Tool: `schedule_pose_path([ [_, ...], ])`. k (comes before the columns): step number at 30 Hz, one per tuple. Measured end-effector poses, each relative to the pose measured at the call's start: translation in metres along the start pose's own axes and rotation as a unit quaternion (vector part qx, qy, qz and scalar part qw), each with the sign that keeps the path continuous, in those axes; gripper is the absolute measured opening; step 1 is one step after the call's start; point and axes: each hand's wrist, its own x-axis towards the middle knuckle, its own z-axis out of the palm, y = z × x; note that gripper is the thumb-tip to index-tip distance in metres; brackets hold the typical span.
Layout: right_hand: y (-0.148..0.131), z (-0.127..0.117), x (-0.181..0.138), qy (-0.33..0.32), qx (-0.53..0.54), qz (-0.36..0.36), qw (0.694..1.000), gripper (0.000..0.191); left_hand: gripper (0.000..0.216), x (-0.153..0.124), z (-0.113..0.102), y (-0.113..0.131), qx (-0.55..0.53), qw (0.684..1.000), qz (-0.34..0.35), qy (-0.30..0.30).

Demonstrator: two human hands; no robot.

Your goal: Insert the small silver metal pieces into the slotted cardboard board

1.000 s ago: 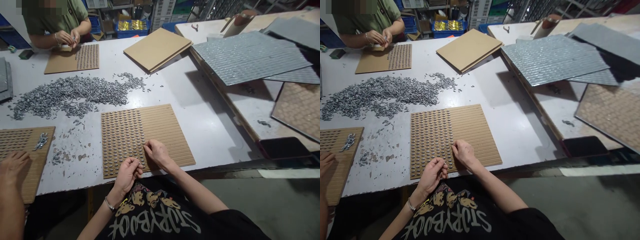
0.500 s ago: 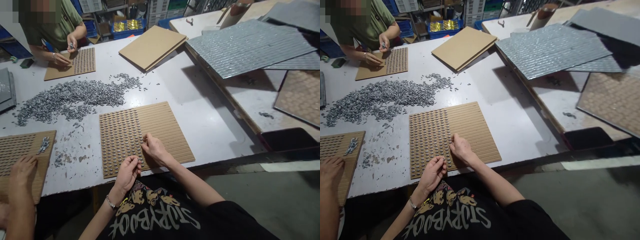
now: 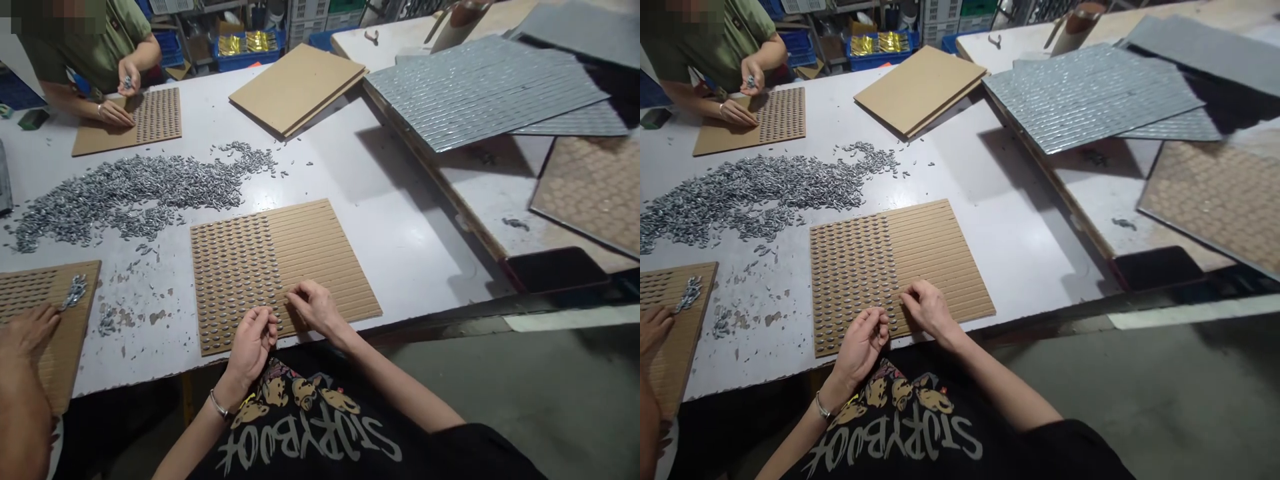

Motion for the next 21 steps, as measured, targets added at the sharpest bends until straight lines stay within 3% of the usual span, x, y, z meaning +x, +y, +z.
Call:
schedule_pose_path([
  [9,-0.002,0.015,0.016,-0.035,-0.169,0.042,0.984,0.014,0.022,-0.001,-0.010,0.003,-0.023,1.000,-0.015,-0.006],
  [14,-0.004,0.011,0.018,-0.057,-0.178,0.054,0.981,0.007,0.018,-0.002,-0.006,0.003,-0.056,0.998,-0.001,-0.030],
  [16,-0.008,0.007,0.011,-0.019,-0.128,0.021,0.991,0.016,0.021,-0.004,-0.004,0.005,-0.084,0.996,0.000,-0.040],
  [18,-0.015,0.002,-0.002,-0.005,-0.074,-0.057,0.996,0.016,0.028,-0.006,-0.001,0.006,-0.111,0.992,0.000,-0.052],
  [21,-0.028,-0.005,-0.022,-0.080,-0.062,-0.206,0.973,0.016,0.038,-0.009,0.005,0.008,-0.127,0.990,-0.003,-0.065],
])
